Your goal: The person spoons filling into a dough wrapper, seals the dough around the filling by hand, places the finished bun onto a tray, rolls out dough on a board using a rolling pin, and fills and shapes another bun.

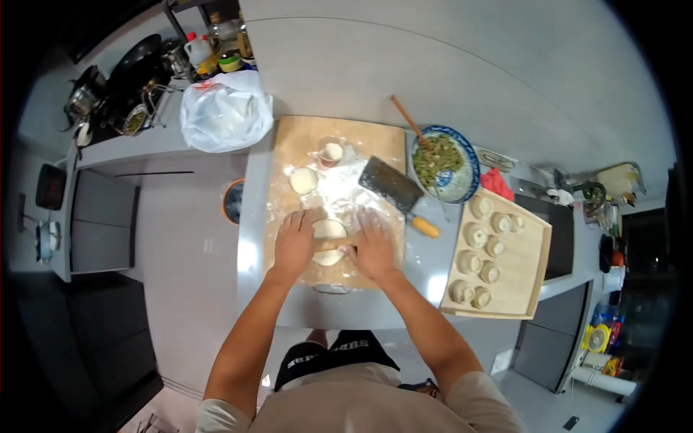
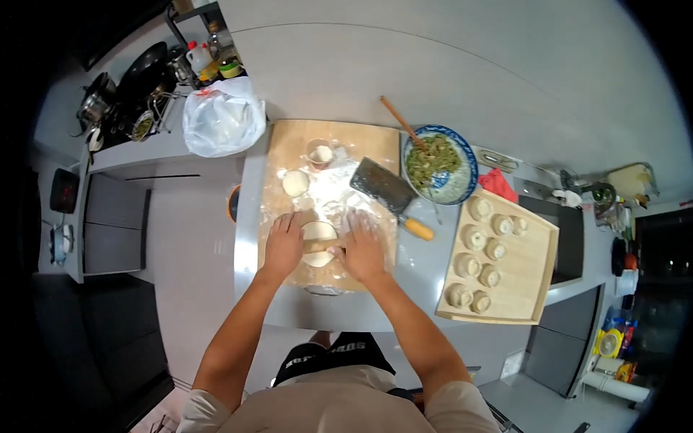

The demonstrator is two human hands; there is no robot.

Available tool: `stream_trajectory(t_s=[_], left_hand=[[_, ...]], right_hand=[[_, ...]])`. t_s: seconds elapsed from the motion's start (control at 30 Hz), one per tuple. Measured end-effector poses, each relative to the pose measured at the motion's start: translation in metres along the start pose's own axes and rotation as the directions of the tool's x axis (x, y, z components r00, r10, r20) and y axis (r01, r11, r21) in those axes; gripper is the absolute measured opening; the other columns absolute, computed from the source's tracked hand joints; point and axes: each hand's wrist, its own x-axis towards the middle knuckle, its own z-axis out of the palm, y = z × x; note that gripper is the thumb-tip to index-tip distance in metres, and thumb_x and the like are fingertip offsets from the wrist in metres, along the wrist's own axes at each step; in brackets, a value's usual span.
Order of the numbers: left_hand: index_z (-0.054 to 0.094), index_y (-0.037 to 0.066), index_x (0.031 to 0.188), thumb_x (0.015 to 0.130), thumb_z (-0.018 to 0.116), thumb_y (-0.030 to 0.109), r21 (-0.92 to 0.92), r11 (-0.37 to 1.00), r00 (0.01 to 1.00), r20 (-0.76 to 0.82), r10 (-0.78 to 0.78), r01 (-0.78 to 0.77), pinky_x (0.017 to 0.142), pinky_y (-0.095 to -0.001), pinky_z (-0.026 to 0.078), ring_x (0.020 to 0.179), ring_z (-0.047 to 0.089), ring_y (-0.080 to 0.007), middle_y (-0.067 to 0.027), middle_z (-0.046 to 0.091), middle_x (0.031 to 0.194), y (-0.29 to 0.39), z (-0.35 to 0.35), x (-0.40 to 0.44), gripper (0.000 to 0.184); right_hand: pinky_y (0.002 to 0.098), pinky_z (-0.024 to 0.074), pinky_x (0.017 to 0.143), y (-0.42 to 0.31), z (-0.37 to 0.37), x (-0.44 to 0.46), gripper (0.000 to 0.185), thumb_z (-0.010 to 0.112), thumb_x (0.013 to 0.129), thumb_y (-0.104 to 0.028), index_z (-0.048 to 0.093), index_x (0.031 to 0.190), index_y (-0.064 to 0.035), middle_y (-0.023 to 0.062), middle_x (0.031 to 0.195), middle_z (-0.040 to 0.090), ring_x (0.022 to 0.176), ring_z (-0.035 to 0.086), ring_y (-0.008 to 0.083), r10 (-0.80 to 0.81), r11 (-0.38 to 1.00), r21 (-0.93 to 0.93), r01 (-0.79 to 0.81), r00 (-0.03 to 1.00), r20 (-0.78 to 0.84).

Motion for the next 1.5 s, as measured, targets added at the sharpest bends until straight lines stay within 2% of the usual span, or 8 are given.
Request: stream_trajectory(t_s=[0.2,0.27,0.4,0.73,0.9,1.2,1.37,1.5], left_hand=[[0.068,0.006,0.115,0.092,0.071,0.013,-0.161,0.987,0.995,0.102,0.011,0.006,0.096,-0.0458,0.054,0.116,0.063,-0.0379,-0.0176,0.067,0.123,0.016,-0.008,0.014,0.025],[0.066,0.003,0.122,0.092,0.07,0.01,-0.248,0.895,0.886,0.382,-0.263,0.372,0.095,-0.0437,0.053,0.114,0.065,-0.0382,-0.0219,0.068,0.121,0.021,-0.032,0.004,0.031],[0.066,0.002,0.122,0.094,0.07,0.014,-0.181,0.962,0.968,-0.108,-0.227,0.205,0.1,-0.0475,0.05,0.123,0.059,-0.0397,-0.0223,0.066,0.127,0.002,-0.023,-0.055,0.031],[0.038,-0.01,0.154,0.103,0.054,0.038,0.126,0.966,0.956,-0.222,-0.193,0.224,0.126,-0.0568,0.019,0.154,0.026,-0.0448,-0.0277,0.035,0.163,-0.029,0.005,0.03,0.072],[0.038,-0.01,0.154,0.103,0.053,0.04,0.107,0.978,0.978,-0.124,-0.167,0.181,0.127,-0.0573,0.018,0.155,0.026,-0.0431,-0.03,0.033,0.163,-0.007,-0.002,-0.058,0.073],[0.046,-0.007,0.149,0.1,0.059,0.025,0.184,0.971,0.967,-0.228,-0.111,0.155,0.121,-0.0574,0.028,0.147,0.038,-0.044,-0.0233,0.047,0.155,-0.017,-0.005,0.018,0.06],[0.063,0.006,0.134,0.091,0.071,0.014,-0.263,0.964,0.994,0.113,0.001,0.029,0.093,-0.048,0.053,0.115,0.063,-0.0372,-0.0174,0.07,0.117,0.009,-0.009,0.02,0.044],[0.064,0.007,0.129,0.091,0.072,0.016,-0.176,0.981,0.966,0.256,-0.033,0.08,0.087,-0.0473,0.055,0.111,0.065,-0.0372,-0.0189,0.07,0.112,0.007,-0.015,0.022,0.04]], right_hand=[[0.0501,0.0325,0.117,0.018,0.013,-0.056,0.042,0.077,0.086,-0.026,0.071,0.126,-0.0113,0.0091,0.137,0.061,0.14,0.047,0.0323,-0.117,0.992,0.044,0.117,0.993,-0.007],[0.0501,0.0333,0.116,0.012,0.011,-0.069,0.042,0.077,0.085,-0.024,0.072,0.125,-0.0135,0.0059,0.132,0.063,0.138,0.049,0.0302,-0.052,0.998,0.023,0.053,0.997,-0.055],[0.0504,0.0334,0.116,-0.012,-0.007,-0.078,0.04,0.078,0.084,-0.022,0.074,0.124,-0.0164,0.0056,0.131,0.063,0.135,0.051,0.0294,0.031,0.996,0.086,-0.027,0.999,-0.042],[0.0542,0.02,0.127,-0.005,0.018,0.063,0.078,0.064,0.097,-0.043,0.042,0.154,0.0053,0.0266,0.163,0.037,0.154,0.029,0.0407,0.106,0.989,-0.08,-0.127,0.968,-0.226],[0.0554,0.0181,0.127,-0.024,-0.001,-0.04,0.085,0.066,0.097,-0.044,0.035,0.157,0.0071,0.0251,0.165,0.033,0.155,0.027,0.0415,0.128,0.992,-0.025,-0.126,0.984,0.121],[0.0534,0.0252,0.125,-0.001,0.01,0.041,0.074,0.069,0.095,-0.04,0.047,0.151,0.0041,0.0216,0.16,0.042,0.152,0.034,0.0373,0.021,0.999,-0.038,-0.023,0.998,-0.06],[0.0497,0.0304,0.121,0.011,0.012,-0.031,0.037,0.072,0.092,-0.023,0.069,0.128,-0.0125,0.0085,0.143,0.058,0.144,0.044,0.0319,-0.044,0.992,0.121,0.046,0.999,-0.015],[0.0499,0.0331,0.118,0.004,0.004,-0.056,0.034,0.075,0.088,-0.02,0.072,0.121,-0.013,0.0074,0.134,0.063,0.136,0.05,0.0312,-0.008,0.996,0.09,0.013,0.998,-0.055]])
